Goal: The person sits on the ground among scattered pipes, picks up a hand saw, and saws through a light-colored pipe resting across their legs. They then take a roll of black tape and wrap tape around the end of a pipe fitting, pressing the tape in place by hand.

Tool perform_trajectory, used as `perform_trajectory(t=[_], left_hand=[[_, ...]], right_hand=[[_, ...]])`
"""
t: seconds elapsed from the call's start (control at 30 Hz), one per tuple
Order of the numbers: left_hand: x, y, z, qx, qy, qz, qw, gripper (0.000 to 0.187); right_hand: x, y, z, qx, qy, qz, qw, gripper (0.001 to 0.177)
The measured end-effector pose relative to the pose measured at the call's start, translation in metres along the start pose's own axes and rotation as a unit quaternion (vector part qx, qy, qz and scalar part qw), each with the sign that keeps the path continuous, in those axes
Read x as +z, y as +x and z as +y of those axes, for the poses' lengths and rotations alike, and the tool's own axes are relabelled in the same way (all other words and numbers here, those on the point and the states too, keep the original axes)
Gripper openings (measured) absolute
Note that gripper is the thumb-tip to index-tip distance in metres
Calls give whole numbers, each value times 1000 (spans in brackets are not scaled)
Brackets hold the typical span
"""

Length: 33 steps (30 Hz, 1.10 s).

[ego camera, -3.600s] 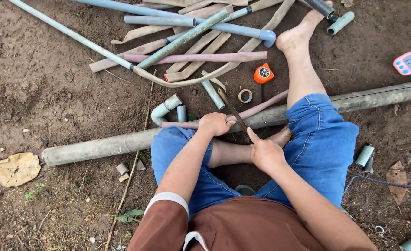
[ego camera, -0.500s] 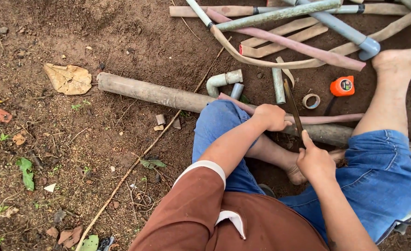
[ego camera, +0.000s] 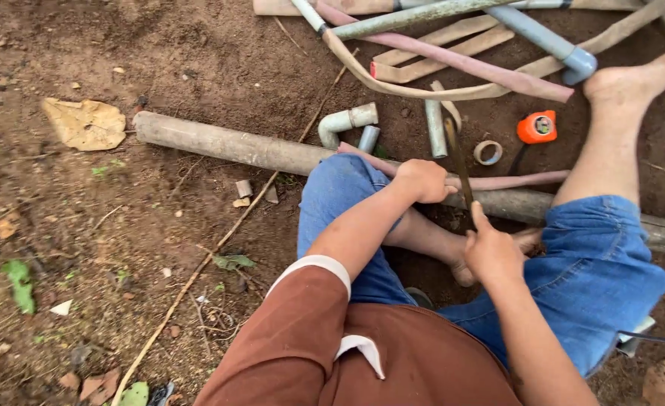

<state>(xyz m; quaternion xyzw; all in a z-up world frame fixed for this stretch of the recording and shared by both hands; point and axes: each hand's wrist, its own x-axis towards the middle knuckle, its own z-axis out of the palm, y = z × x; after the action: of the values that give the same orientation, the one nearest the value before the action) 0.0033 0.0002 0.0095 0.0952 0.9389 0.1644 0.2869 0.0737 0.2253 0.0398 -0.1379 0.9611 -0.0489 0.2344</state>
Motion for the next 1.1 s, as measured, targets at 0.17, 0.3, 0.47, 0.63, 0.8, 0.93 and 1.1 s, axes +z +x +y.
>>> perform_trajectory(t=[0.17,0.3,0.47,0.63,0.8,0.93,1.1], left_hand=[[2,-1,1,-10,18,-10,1000,65],[5,4,0,0,15,-17,1000,67],[10,14,-5,-11,4,-9,1000,64],[10,12,-3,-18,16,2,1000,62],[9,8,1,-22,12,-5,1000,62],[12,13,-1,-28,12,-3,1000,60],[10,12,1,-31,15,2,999,59]], right_hand=[[-7,-19,-5,-14,17,15,1000,65],[2,-42,10,-6,21,9,1000,66],[-9,-33,-5,-1,16,-4,1000,68],[6,-4,2,-1,28,9,1000,67],[4,-39,5,5,18,-4,1000,70],[-5,-43,1,2,14,-2,1000,69],[1,-8,-1,-12,22,4,1000,68]])
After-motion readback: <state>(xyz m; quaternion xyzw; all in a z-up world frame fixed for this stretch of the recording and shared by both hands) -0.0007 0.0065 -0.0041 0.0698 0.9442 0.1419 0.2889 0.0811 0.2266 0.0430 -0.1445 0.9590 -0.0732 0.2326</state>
